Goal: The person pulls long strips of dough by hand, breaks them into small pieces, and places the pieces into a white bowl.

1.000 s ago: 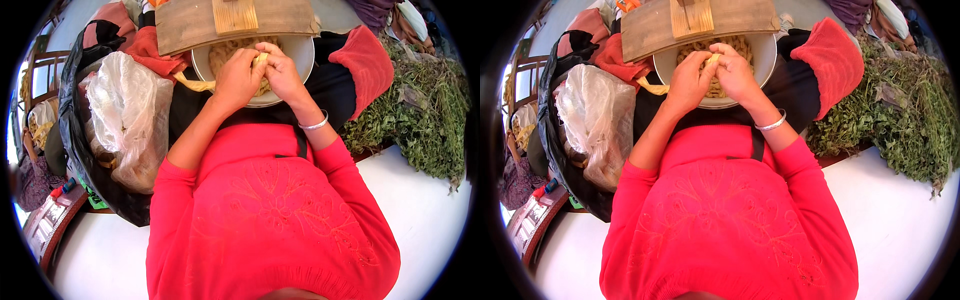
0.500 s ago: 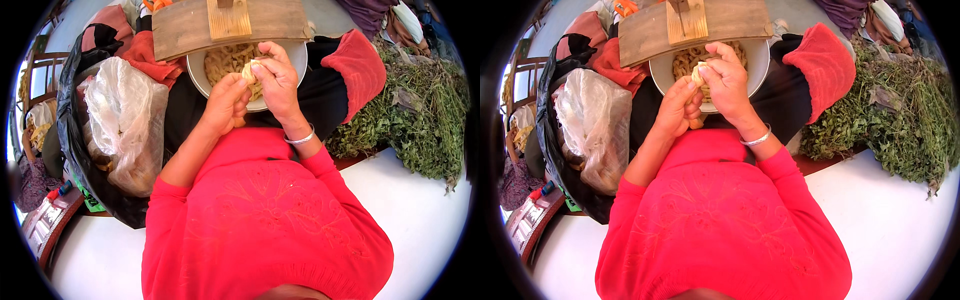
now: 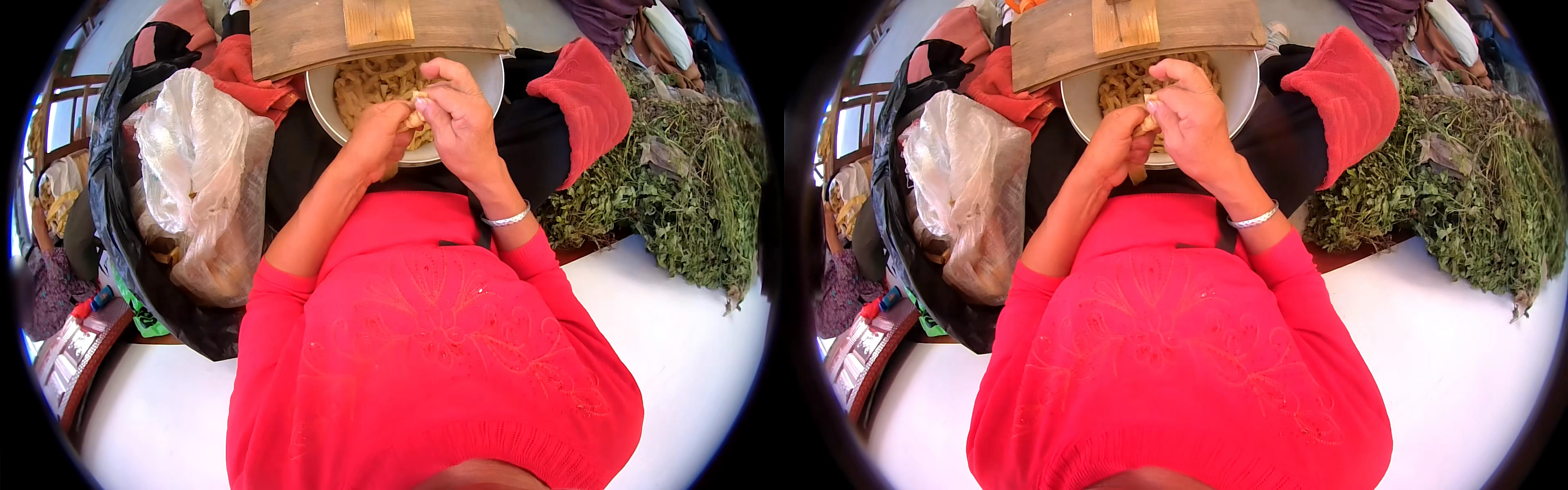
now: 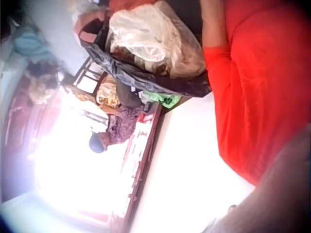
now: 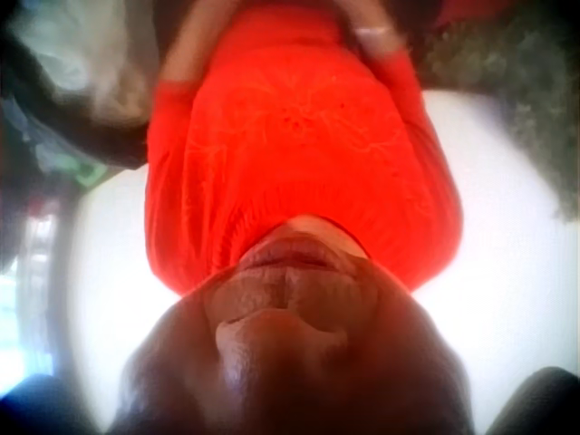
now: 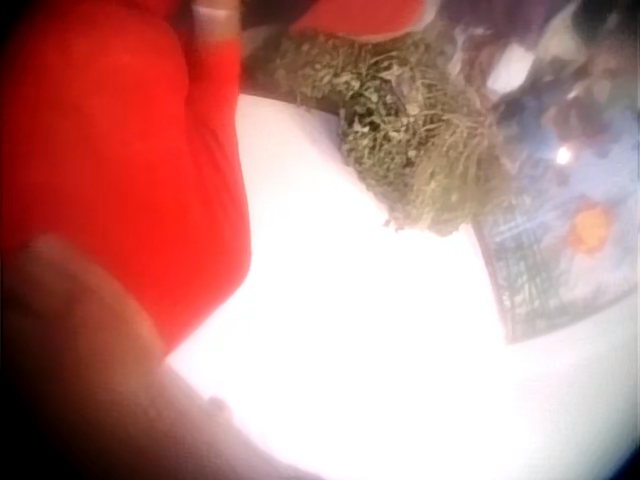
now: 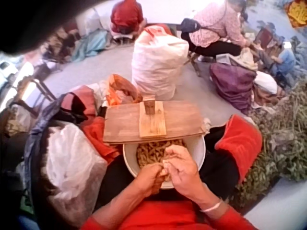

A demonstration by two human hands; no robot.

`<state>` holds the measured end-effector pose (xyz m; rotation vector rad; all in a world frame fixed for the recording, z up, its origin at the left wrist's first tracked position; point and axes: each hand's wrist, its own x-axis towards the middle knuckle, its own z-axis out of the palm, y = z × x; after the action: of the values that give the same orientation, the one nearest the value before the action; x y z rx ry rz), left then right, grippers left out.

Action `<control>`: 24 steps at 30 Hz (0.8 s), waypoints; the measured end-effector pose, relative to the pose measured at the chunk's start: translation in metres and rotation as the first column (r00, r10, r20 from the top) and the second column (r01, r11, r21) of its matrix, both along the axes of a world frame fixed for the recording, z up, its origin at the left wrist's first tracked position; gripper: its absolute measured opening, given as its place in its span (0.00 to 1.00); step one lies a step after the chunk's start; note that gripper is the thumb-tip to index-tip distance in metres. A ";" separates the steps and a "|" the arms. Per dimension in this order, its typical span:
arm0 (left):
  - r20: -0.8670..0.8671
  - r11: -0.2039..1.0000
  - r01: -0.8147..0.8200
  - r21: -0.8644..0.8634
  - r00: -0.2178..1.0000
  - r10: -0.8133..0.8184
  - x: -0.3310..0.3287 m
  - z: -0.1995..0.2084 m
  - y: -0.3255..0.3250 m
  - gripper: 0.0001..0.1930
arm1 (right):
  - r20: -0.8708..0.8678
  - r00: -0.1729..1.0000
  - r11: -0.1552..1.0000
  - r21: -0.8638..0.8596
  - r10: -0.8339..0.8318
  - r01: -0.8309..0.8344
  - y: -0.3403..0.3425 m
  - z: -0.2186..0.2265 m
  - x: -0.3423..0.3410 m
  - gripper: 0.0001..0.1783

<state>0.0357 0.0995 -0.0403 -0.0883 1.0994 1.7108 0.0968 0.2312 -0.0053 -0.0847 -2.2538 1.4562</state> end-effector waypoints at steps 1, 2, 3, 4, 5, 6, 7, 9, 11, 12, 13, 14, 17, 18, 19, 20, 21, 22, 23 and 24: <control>0.050 1.000 0.004 0.023 0.999 -0.005 0.003 0.001 -0.002 0.15 | 0.017 0.999 0.994 -0.099 -0.037 0.038 -0.001 -0.002 0.000 0.03; 0.098 0.999 0.008 0.047 0.995 -0.012 0.007 0.003 -0.006 0.15 | 0.019 0.998 0.960 -0.274 -0.059 0.062 0.004 -0.010 -0.003 0.04; 0.145 0.997 0.016 0.072 0.989 -0.026 0.010 0.005 -0.010 0.16 | 0.025 0.996 0.894 -0.439 -0.085 0.087 0.011 -0.023 -0.006 0.05; -0.056 1.000 0.029 0.008 0.998 -0.029 0.014 0.007 -0.015 0.16 | 0.033 0.993 0.800 -0.590 -0.109 0.108 0.015 -0.033 -0.006 0.06; -0.253 0.998 0.024 -0.059 0.967 -0.038 0.017 0.009 -0.022 0.15 | 0.034 0.999 0.725 -0.687 -0.036 0.049 0.013 -0.036 -0.001 0.07; -0.438 0.992 0.005 -0.122 0.897 -0.059 0.018 0.009 -0.026 0.15 | 0.041 0.999 0.714 -0.699 -0.019 0.042 0.013 -0.040 0.001 0.07; -0.796 0.987 -0.118 -0.111 0.605 -0.017 0.019 0.004 -0.024 0.08 | 0.048 0.999 0.702 -0.711 -0.002 0.036 0.016 -0.043 0.002 0.07; -0.980 0.952 -0.246 -0.182 0.122 -0.156 0.012 0.006 -0.023 0.05 | 0.081 0.996 0.791 -0.611 0.031 0.025 0.019 -0.039 0.002 0.09; -0.942 0.922 -0.322 -0.216 -0.181 -0.284 0.002 0.013 -0.022 0.06 | 0.162 0.986 0.883 -0.468 0.035 0.045 0.028 -0.022 0.000 0.10; -0.921 0.913 -0.329 -0.242 -0.219 -0.323 -0.001 0.018 -0.021 0.06 | 0.202 0.979 0.922 -0.384 0.030 0.051 0.033 -0.012 -0.001 0.10; -0.897 0.903 -0.337 -0.267 -0.255 -0.361 -0.003 0.022 -0.021 0.06 | 0.236 0.968 0.938 -0.345 0.089 -0.002 0.038 -0.006 0.000 0.11; -0.869 0.891 -0.345 -0.296 -0.290 -0.401 -0.005 0.027 -0.020 0.07 | 0.378 0.913 0.967 -0.245 0.154 -0.062 0.044 0.004 0.001 0.11; -0.914 0.919 -0.303 -0.251 -0.239 -0.328 -0.010 0.026 -0.016 0.07 | 0.554 0.797 0.969 -0.095 0.241 -0.227 0.051 0.014 0.002 0.12; -0.933 0.928 -0.289 -0.234 -0.201 -0.298 -0.013 0.023 -0.016 0.07 | 0.516 0.827 0.956 0.048 0.224 -0.289 0.055 0.012 0.004 0.11; -0.970 0.951 -0.225 -0.211 -0.071 -0.232 -0.015 0.018 -0.017 0.07 | 0.474 0.854 0.921 0.192 0.214 -0.338 0.061 0.012 0.007 0.11; -0.985 0.971 -0.166 -0.172 0.057 -0.165 -0.021 0.011 -0.019 0.07 | 0.422 0.882 0.864 0.341 0.211 -0.370 0.066 0.012 0.006 0.10; -0.977 0.986 -0.112 -0.125 0.186 -0.103 -0.025 0.007 -0.020 0.07 | 0.311 0.922 0.834 0.424 0.231 -0.352 0.067 0.007 0.008 0.09; -0.976 0.988 -0.114 -0.102 0.205 -0.077 -0.020 0.006 -0.022 0.06 | 0.196 0.946 0.801 0.503 0.258 -0.323 0.067 0.000 0.011 0.07; -0.987 0.981 -0.146 -0.128 0.110 -0.113 -0.018 0.008 -0.022 0.06 | 0.262 0.932 0.787 0.505 0.252 -0.355 0.066 -0.001 0.013 0.12; -0.988 0.972 -0.180 -0.152 0.016 -0.151 -0.018 0.011 -0.022 0.06 | 0.297 0.929 0.886 0.338 0.218 -0.316 0.066 0.001 0.010 0.14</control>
<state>0.0175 0.0776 -0.0290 1.2569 2.3834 1.4738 0.1066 0.2975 -0.0046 0.1858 -2.8144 1.1527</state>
